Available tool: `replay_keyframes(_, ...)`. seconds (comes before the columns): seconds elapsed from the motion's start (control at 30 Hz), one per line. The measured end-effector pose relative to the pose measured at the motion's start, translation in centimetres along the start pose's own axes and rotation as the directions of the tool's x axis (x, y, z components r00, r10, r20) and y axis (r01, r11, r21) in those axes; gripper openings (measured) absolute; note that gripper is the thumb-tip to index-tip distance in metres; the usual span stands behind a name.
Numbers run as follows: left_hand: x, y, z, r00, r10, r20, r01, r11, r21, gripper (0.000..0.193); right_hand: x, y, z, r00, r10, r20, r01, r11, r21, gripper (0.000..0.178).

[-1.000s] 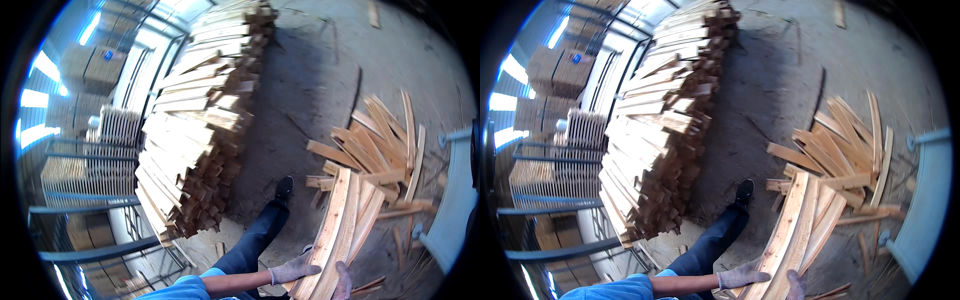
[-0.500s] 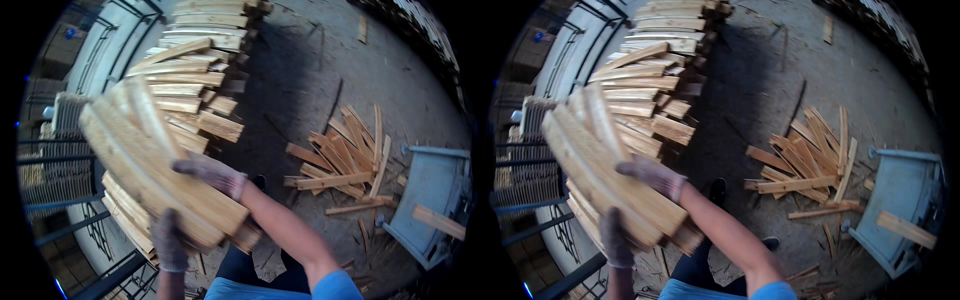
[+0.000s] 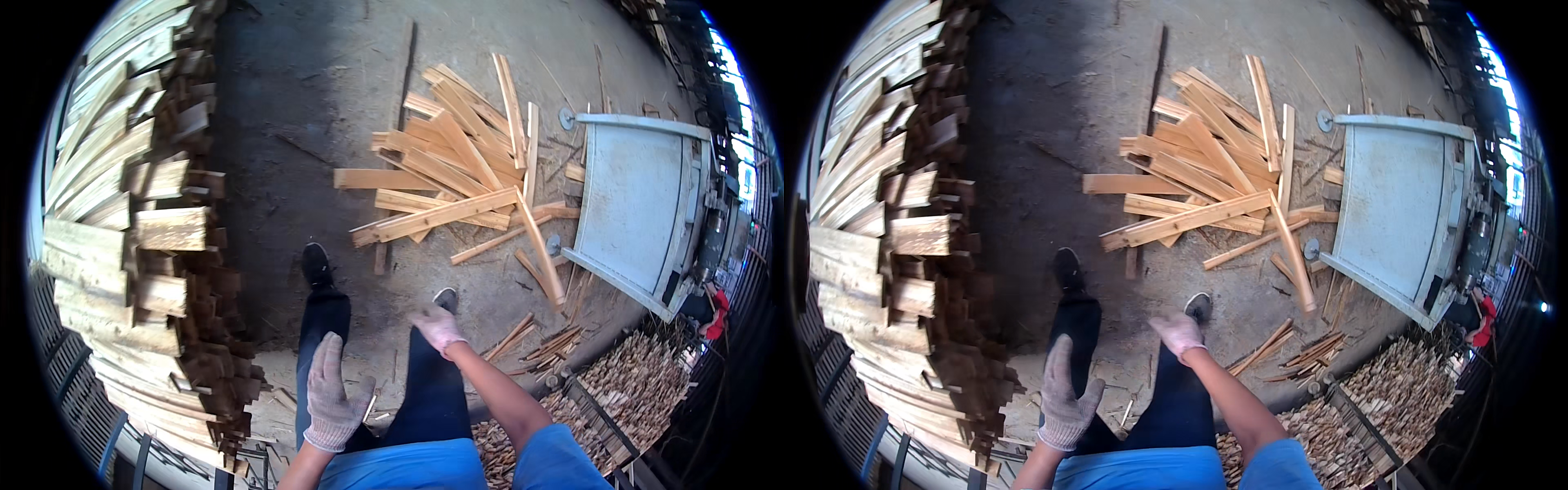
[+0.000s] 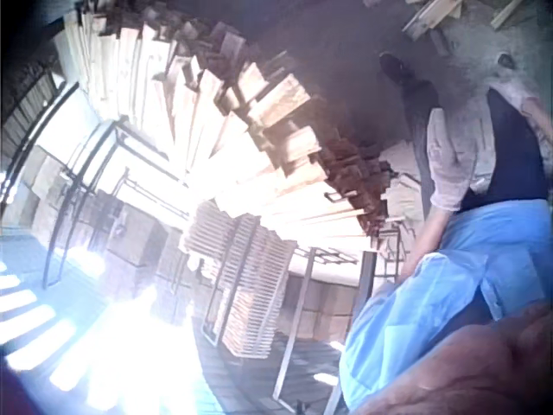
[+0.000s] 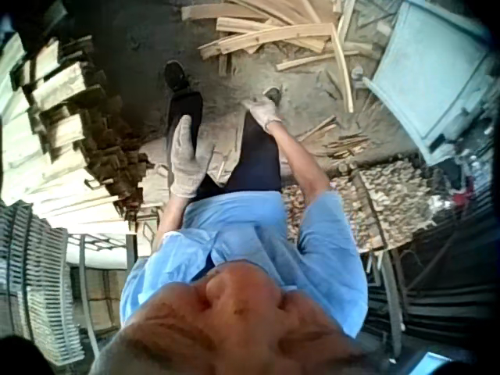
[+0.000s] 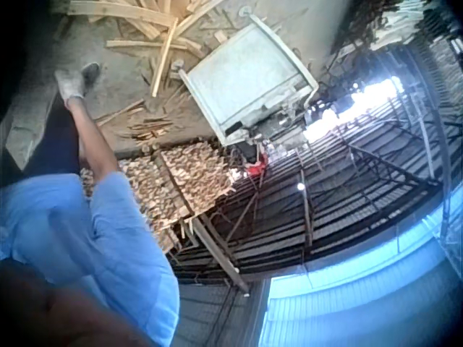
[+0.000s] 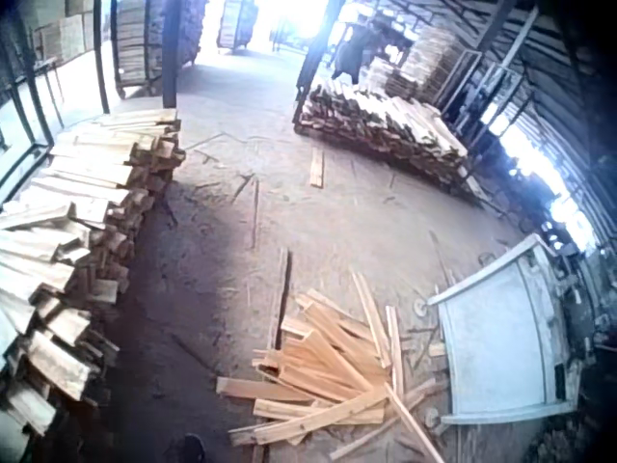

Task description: The person gathers and stacks wooden planks and offcuts from a pile on the floor of a workshop. They repeatedly pick up pieces, align them, and place them into neat stacks, occasionally moving to different areas to collect more wood.

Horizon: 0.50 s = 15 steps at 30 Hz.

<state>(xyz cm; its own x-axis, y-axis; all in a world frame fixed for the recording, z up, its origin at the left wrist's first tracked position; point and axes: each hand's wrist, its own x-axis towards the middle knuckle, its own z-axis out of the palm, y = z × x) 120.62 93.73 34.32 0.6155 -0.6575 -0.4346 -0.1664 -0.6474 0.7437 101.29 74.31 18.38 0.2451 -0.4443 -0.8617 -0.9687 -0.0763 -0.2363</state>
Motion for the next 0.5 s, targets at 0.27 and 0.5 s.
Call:
replay_keyframes(0.27,0.7,-4.8,9.7,0.905,-0.275,0.323,0.248,0.961,0.122,0.071,4.5,16.7,-6.0,0.962,0.253,-0.105,-0.214,0.933,0.289,0.051)
replay_keyframes(0.5,13.4,-11.3,20.6,0.904,-0.072,0.421,-0.12,0.903,0.412,0.076,16.2,28.8,-0.6,0.932,0.35,0.095,-0.357,0.836,0.417,0.083)
